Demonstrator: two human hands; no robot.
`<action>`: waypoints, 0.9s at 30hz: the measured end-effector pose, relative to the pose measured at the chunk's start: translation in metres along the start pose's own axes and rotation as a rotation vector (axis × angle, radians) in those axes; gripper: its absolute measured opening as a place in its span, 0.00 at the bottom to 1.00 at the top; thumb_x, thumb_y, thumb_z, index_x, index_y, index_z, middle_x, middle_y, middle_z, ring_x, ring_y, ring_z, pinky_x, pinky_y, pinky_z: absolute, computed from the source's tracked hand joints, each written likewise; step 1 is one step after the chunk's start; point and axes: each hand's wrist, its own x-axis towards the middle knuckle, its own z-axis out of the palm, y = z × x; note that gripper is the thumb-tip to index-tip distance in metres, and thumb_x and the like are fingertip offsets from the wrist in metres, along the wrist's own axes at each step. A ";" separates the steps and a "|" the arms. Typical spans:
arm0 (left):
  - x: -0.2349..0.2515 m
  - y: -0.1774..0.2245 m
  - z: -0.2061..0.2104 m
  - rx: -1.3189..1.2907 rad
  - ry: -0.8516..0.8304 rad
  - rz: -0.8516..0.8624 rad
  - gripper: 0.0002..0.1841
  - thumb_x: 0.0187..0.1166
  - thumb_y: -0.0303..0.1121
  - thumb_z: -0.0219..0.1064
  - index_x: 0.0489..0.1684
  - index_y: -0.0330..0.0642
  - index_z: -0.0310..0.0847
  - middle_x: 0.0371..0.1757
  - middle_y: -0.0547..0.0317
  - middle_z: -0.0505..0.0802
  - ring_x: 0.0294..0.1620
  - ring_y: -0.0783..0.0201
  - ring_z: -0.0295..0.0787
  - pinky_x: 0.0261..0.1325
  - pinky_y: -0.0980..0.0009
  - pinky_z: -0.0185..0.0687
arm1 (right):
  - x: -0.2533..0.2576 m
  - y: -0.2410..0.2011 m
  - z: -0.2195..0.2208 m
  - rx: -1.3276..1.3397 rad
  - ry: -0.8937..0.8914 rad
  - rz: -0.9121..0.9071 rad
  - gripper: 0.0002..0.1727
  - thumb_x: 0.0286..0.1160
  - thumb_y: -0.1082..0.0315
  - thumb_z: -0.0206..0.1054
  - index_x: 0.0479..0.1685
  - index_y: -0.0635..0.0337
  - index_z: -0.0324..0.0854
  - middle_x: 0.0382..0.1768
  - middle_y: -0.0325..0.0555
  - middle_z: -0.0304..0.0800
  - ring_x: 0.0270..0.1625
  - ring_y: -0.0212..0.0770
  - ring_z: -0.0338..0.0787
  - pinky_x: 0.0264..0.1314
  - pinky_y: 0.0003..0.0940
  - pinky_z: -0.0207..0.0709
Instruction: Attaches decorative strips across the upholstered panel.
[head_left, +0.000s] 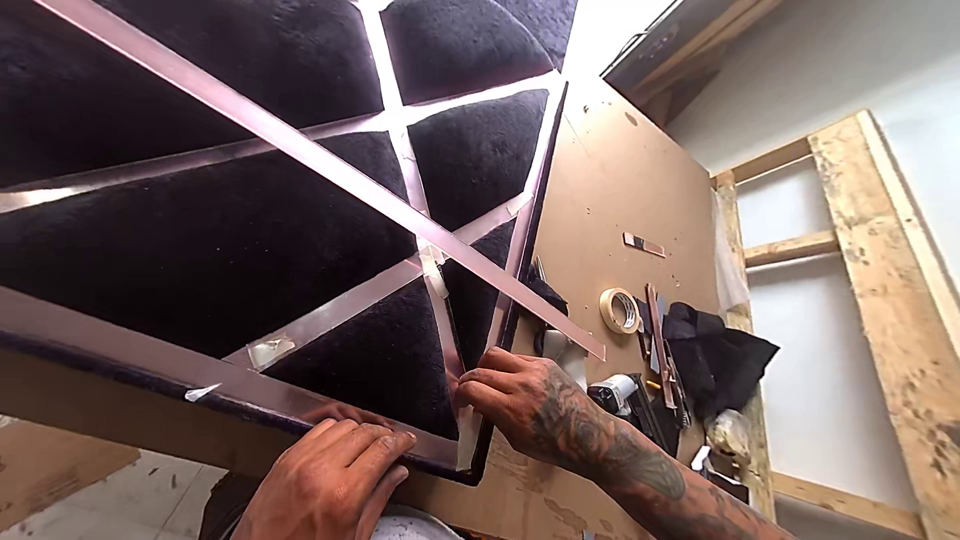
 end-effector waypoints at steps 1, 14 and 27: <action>0.000 0.000 0.001 0.010 0.007 -0.001 0.15 0.86 0.50 0.62 0.61 0.60 0.89 0.51 0.70 0.96 0.51 0.67 0.92 0.53 0.67 0.86 | 0.000 0.002 0.001 0.002 -0.009 -0.009 0.09 0.85 0.64 0.60 0.45 0.43 0.88 0.42 0.28 0.91 0.48 0.32 0.88 0.43 0.29 0.82; 0.001 0.002 0.007 0.043 0.074 -0.010 0.15 0.87 0.50 0.59 0.58 0.60 0.90 0.49 0.72 0.96 0.48 0.69 0.91 0.48 0.69 0.85 | -0.002 0.000 0.009 -0.053 0.212 -0.088 0.09 0.84 0.68 0.62 0.41 0.49 0.89 0.44 0.32 0.96 0.49 0.34 0.92 0.45 0.31 0.85; -0.002 0.007 0.004 0.068 0.056 -0.008 0.15 0.87 0.49 0.59 0.57 0.60 0.90 0.50 0.72 0.95 0.50 0.69 0.91 0.51 0.69 0.85 | 0.013 0.006 0.007 -0.131 0.104 -0.283 0.10 0.87 0.67 0.57 0.37 0.53 0.82 0.36 0.41 0.88 0.40 0.42 0.87 0.33 0.35 0.78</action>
